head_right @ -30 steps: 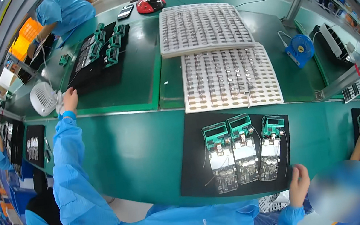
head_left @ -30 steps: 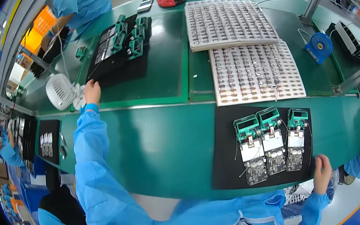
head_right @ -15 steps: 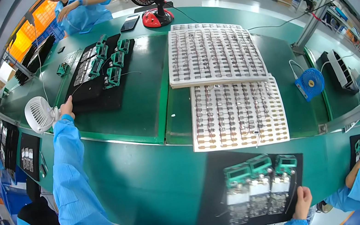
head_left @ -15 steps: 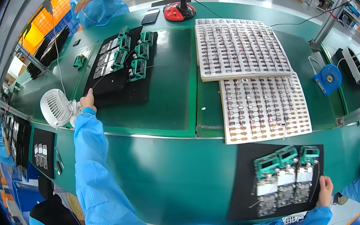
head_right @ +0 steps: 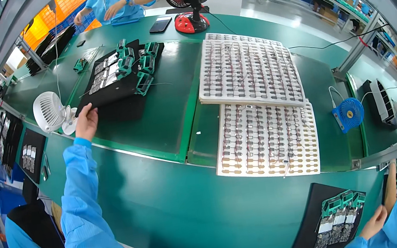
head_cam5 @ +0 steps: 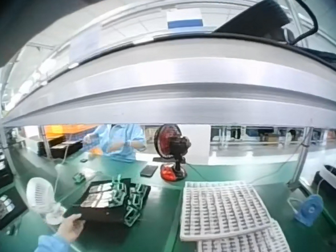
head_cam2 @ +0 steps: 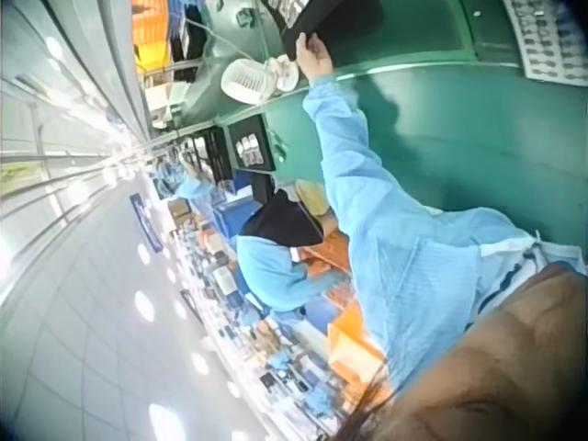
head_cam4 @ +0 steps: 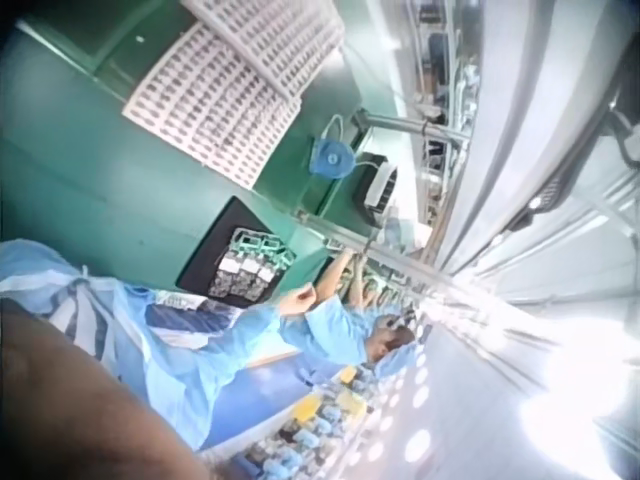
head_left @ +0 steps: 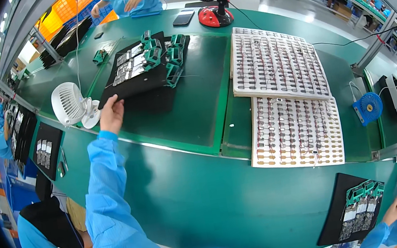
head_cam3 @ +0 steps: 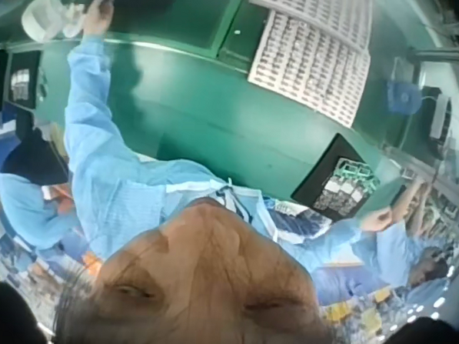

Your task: The person takes small electronic components from a tray and installs them onto circuit board assemblies by hand, then slides the assembly trays along the workstation.

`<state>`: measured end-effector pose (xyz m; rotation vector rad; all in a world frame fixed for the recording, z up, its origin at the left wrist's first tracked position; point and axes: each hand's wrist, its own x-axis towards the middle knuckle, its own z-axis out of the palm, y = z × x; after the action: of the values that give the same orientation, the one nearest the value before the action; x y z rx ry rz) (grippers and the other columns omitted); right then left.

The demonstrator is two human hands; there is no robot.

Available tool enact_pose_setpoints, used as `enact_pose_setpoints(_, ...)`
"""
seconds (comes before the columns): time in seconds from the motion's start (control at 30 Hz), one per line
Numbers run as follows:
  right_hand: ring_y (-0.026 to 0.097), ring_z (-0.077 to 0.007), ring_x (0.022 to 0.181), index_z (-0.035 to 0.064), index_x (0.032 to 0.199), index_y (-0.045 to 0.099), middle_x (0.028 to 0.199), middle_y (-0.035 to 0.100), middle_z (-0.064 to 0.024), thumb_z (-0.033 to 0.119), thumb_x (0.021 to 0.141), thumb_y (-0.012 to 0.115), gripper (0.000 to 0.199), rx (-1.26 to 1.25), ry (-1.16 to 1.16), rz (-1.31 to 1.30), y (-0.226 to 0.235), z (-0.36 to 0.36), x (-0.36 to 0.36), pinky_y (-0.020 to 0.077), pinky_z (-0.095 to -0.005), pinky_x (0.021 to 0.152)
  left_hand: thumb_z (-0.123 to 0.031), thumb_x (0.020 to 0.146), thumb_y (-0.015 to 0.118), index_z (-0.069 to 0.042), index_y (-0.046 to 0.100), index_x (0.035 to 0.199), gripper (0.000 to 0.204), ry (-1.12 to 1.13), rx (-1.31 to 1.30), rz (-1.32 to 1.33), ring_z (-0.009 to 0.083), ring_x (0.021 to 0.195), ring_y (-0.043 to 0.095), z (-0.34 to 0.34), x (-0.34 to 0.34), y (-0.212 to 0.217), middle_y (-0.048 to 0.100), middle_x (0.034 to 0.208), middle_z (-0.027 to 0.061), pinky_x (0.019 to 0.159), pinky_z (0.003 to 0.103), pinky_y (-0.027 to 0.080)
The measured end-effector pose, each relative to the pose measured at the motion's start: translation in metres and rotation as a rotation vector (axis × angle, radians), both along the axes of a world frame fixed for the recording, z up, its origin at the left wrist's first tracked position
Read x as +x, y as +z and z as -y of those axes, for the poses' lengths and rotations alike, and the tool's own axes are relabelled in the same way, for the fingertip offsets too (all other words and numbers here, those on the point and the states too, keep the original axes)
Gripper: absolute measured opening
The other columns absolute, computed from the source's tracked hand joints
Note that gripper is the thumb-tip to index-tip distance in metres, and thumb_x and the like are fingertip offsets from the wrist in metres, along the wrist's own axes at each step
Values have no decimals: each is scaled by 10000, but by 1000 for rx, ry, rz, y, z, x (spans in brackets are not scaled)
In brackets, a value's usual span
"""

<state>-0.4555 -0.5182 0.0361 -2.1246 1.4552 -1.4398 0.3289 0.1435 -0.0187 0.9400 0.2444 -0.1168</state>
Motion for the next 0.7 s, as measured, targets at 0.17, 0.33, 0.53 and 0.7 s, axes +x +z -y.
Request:
enact_pose_setpoints(0.17, 635, -120, 793, 2, 1058, 646, 898, 645, -43, 128, 978, 619, 151, 402, 765, -40, 70, -192, 276, 539, -276, 699, -113, 904, 703, -64, 678, 968, 84, -120, -138, -78, 202, 988, 687, 20, -70, -9, 713, 952, 86, 720, 237, 577)
enact_pose_setpoints(0.33, 655, -149, 854, -15, 1121, 618, 928, 677, -73, 206, 1005, 612, 250, 1012, 1726, -73, 13, -341, 477, 541, -289, 751, -92, 919, 667, -25, 645, 1027, 129, -87, -239, -57, 173, 951, 700, -2, -79, -3, 718, 1016, 103, 760, 239, 590)
enact_pose_setpoints(0.53, 711, -274, 934, 4, 1301, 428, 1112, 651, -176, 312, 942, 696, 544, 1370, 1501, 126, -6, -440, 651, 593, -353, 703, -72, 920, 657, -77, 631, 949, 39, -203, -235, -43, 149, 854, 689, -9, -96, -4, 723, 1001, 75, 748, 239, 579)
enact_pose_setpoints(0.7, 730, -310, 798, 44, 1429, 327, 1212, 600, -199, 39, 988, 488, 469, 1354, 1412, 373, -63, -470, 673, 625, -336, 602, -598, 979, 492, -59, 511, 1385, 675, -252, -292, 22, 300, 1332, 460, -10, -118, -9, 558, 1387, 160, 1115, 419, 349)
